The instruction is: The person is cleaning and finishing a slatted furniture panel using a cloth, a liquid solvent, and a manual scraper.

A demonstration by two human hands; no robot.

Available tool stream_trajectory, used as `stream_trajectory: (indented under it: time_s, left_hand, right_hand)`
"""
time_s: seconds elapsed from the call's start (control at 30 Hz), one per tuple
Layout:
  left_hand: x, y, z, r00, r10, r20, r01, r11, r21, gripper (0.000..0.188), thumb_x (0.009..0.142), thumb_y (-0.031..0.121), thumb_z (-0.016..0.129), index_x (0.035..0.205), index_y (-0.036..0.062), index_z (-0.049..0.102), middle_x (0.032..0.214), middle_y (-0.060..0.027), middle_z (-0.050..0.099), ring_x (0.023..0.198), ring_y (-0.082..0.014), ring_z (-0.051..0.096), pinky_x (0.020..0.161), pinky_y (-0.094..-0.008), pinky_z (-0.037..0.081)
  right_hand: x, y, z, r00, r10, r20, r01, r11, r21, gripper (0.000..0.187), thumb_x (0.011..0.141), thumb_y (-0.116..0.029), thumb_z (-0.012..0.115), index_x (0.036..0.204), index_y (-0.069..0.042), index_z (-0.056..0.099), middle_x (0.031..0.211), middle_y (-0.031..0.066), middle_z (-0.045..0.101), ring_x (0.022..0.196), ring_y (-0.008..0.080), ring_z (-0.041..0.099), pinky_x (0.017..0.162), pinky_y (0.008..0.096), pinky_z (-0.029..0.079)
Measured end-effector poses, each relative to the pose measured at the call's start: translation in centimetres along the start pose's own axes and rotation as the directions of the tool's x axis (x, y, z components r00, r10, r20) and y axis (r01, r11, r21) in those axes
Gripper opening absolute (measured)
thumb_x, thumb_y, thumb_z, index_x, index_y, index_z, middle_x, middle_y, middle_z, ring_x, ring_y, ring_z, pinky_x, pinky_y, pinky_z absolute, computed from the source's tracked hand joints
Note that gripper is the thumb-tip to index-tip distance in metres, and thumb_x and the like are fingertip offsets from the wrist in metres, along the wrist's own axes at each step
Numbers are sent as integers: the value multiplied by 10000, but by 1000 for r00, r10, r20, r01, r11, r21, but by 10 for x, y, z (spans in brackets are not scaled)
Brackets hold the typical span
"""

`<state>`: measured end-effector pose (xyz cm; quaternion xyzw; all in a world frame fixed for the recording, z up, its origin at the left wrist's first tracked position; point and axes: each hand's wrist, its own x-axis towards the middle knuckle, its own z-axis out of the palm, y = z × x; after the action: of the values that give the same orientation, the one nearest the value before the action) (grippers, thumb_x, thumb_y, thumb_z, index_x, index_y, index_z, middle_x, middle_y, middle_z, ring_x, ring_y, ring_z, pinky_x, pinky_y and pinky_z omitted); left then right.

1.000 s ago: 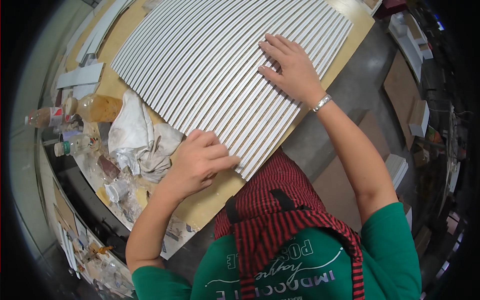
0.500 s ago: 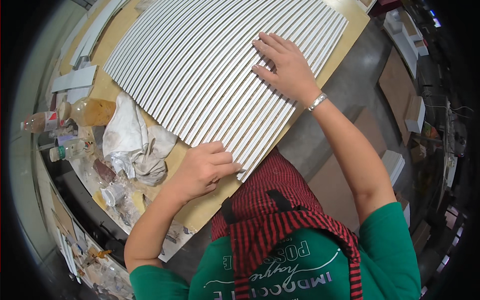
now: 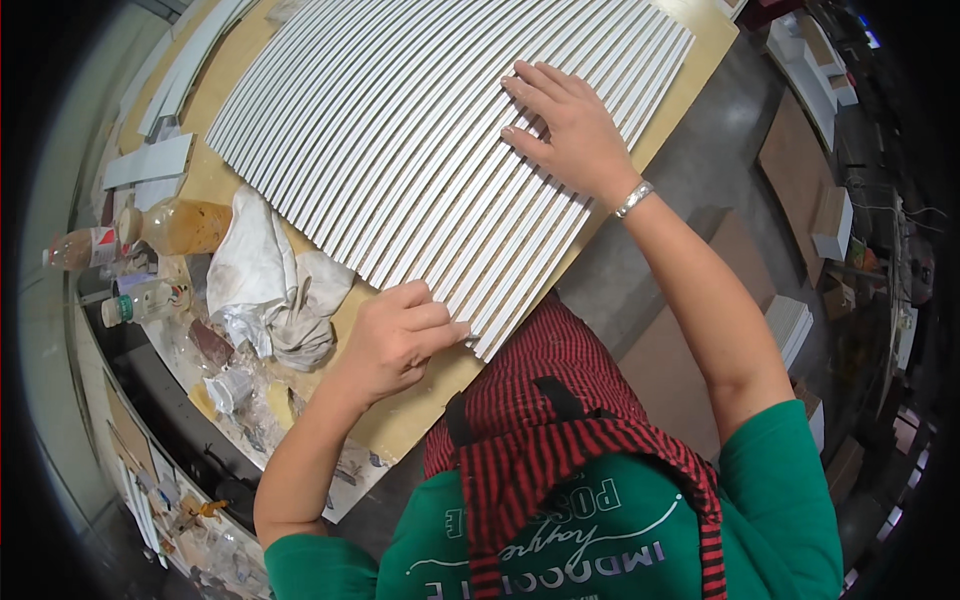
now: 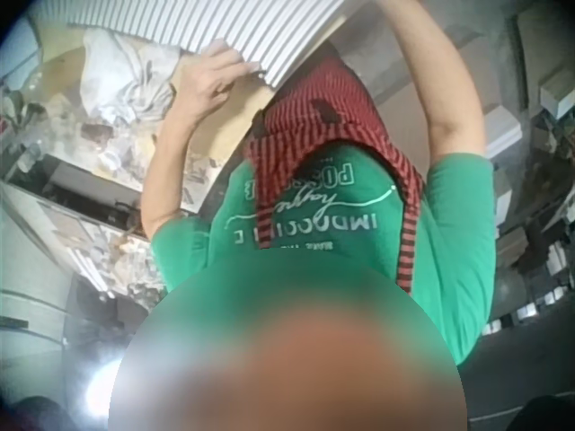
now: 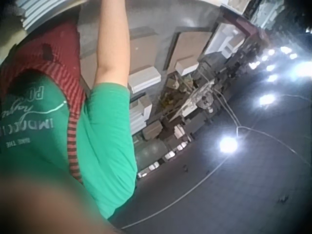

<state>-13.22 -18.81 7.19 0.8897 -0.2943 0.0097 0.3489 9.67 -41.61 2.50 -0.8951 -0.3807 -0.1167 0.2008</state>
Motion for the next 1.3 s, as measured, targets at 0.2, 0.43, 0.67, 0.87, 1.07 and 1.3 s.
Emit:
stream_trajectory:
  time_s: [0.2, 0.43, 0.67, 0.87, 1.07, 1.3]
  left_hand:
    - [-6, 0, 2, 1000, 5, -4, -5, 999, -42, 345, 638, -31, 690, 950, 93, 766, 717, -13, 559, 698, -230, 542, 566, -358, 440]
    - [-10, -2, 0, 1000, -28, 15, 29, 999, -45, 342, 646, -48, 686, 948, 91, 768, 718, -16, 567, 704, -241, 543, 571, -365, 434]
    - [-5, 0, 4, 999, -48, -12, 47, 998, -50, 335, 641, -40, 702, 942, 92, 768, 721, -17, 569, 710, -240, 544, 581, -362, 441]
    - [9, 11, 10, 998, -17, -64, 15, 999, -38, 320, 673, -41, 704, 954, 95, 772, 727, -20, 569, 697, -241, 546, 586, -361, 452]
    - [-1, 10, 14, 998, 31, 55, -27, 997, -74, 351, 642, -3, 717, 971, 107, 768, 727, -20, 545, 704, -242, 543, 587, -365, 463]
    - [20, 8, 18, 999, 31, -8, -31, 999, 16, 354, 641, 23, 719, 977, 127, 757, 729, -16, 548, 711, -240, 555, 585, -362, 468]
  right_hand:
    - [-2, -1, 0, 1000, 22, 21, -21, 999, -31, 577, 953, -446, 645, 1439, -140, 583, 1555, 77, 501, 1460, 282, 415, 1242, 444, 280]
    - [0, -1, 1, 1000, 2, 5, -2, 1000, -20, 579, 950, -457, 647, 1433, -143, 587, 1550, 74, 507, 1453, 279, 423, 1236, 451, 288]
    - [0, -2, 1, 1000, -4, -8, 4, 1000, -10, 569, 942, -448, 663, 1417, -140, 600, 1533, 80, 523, 1438, 282, 441, 1225, 450, 303]
    - [0, -2, 2, 1000, -8, -14, 7, 999, -32, 567, 943, -449, 659, 1414, -138, 603, 1524, 89, 532, 1433, 297, 445, 1221, 457, 310]
    - [-3, 2, 1, 1000, -9, -19, 9, 1000, -18, 579, 934, -456, 659, 1411, -132, 608, 1527, 95, 529, 1437, 298, 443, 1220, 474, 303]
    - [-2, 1, 5, 1000, 4, -20, -5, 1000, -7, 577, 939, -459, 654, 1417, -139, 604, 1531, 91, 526, 1450, 286, 429, 1228, 485, 290]
